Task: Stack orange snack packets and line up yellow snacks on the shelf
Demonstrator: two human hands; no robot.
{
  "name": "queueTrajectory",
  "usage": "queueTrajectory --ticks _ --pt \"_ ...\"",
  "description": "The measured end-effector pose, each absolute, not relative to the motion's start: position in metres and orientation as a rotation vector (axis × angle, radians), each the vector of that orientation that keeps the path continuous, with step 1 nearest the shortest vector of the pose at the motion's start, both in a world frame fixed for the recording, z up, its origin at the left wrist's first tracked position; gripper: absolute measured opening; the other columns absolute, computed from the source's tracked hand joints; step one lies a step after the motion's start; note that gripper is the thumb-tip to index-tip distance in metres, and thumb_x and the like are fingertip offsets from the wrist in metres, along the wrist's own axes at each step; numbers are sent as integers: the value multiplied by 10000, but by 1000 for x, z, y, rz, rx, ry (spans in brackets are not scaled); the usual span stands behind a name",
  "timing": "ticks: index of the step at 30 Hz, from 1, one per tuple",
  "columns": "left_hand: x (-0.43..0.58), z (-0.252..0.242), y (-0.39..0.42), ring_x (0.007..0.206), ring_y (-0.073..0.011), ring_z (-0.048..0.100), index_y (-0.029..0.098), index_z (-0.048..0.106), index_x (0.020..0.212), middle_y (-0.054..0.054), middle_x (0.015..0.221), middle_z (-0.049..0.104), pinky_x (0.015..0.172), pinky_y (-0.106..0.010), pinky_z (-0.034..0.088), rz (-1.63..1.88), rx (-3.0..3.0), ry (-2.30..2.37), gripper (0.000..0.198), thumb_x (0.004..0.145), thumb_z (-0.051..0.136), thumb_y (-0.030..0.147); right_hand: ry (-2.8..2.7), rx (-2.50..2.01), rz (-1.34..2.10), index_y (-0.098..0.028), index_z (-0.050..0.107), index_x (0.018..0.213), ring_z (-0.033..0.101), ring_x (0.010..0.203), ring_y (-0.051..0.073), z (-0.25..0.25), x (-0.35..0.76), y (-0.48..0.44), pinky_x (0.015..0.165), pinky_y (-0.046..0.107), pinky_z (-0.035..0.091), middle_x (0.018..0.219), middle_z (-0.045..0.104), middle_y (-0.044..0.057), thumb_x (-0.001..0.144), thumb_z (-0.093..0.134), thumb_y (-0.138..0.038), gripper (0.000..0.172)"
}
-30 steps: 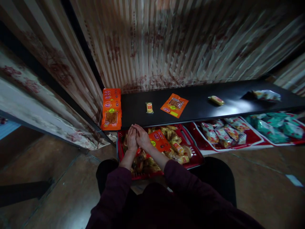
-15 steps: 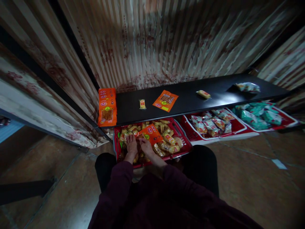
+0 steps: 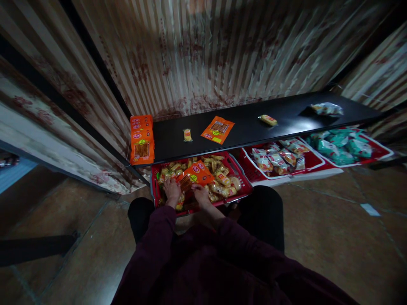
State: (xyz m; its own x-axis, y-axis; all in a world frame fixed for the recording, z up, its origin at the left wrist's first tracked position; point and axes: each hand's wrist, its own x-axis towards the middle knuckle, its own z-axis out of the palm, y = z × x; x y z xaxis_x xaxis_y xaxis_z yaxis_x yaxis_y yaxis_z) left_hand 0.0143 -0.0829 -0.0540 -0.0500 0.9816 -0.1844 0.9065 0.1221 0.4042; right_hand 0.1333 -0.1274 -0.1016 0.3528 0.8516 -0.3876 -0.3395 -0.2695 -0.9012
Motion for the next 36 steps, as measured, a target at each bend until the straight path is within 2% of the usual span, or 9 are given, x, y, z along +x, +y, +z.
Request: queueTrajectory --ticks 3,6,10,14,19,25,28,33,36 --pt "10 -52 -78 1132 -243 525 174 589 1040 -127 1139 615 919 -333 386 248 1801 1960 245 817 529 254 -321 -1437 1215 -236 551 640 647 663 153 -100 135 -127 734 303 538 618 649 -26 627 581 -146 96" --pt "9 -51 -75 906 -205 622 189 583 1034 -92 950 680 766 -292 422 238 1753 1938 227 829 492 218 -201 -1438 1209 -232 573 641 650 652 158 -97 135 -126 712 297 546 622 663 -18 609 586 -105 131" --pt "10 -48 -74 802 -190 636 229 576 1024 -64 910 696 679 -275 406 263 1725 1930 210 850 458 224 -120 -1415 1204 -231 597 645 637 607 147 -90 136 -126 668 277 541 591 660 -30 597 599 -81 158" --pt "10 -38 -73 822 -193 636 239 572 1020 -59 919 696 686 -275 401 292 1735 1916 208 848 458 205 -99 -1379 1201 -220 600 649 618 569 133 -84 137 -129 621 258 525 577 655 -38 574 624 -88 154" --pt "13 -18 -73 848 -180 621 242 582 973 -45 908 686 745 -270 404 358 1809 1835 172 847 473 201 -128 -1356 1173 -204 613 703 589 536 141 -77 139 -134 522 251 485 592 657 -28 542 698 -189 183" --pt "19 -12 -71 764 -159 589 220 549 801 -3 755 631 773 -277 419 809 1505 1593 125 769 504 108 -185 -1352 1102 -201 595 752 533 488 116 -74 140 -138 480 241 449 602 632 -32 562 724 -318 258" --pt "17 -20 -70 749 -135 585 213 516 762 7 755 614 755 -257 438 887 1402 1576 107 759 508 106 -207 -1352 1080 -197 591 786 540 512 117 -74 137 -139 509 250 464 644 640 -22 585 722 -380 302" --pt "14 -41 -82 718 -111 594 197 498 772 5 769 612 712 -237 471 967 1198 1577 77 752 493 123 -241 -1298 1106 -210 590 824 627 741 149 -71 133 -140 710 277 510 822 690 3 585 716 -386 323" --pt "15 -50 -94 699 -101 599 191 499 782 7 762 615 687 -224 480 975 1094 1576 74 746 490 127 -249 -1258 1184 -213 589 793 639 739 171 -68 137 -142 710 303 519 784 695 5 571 707 -373 297"
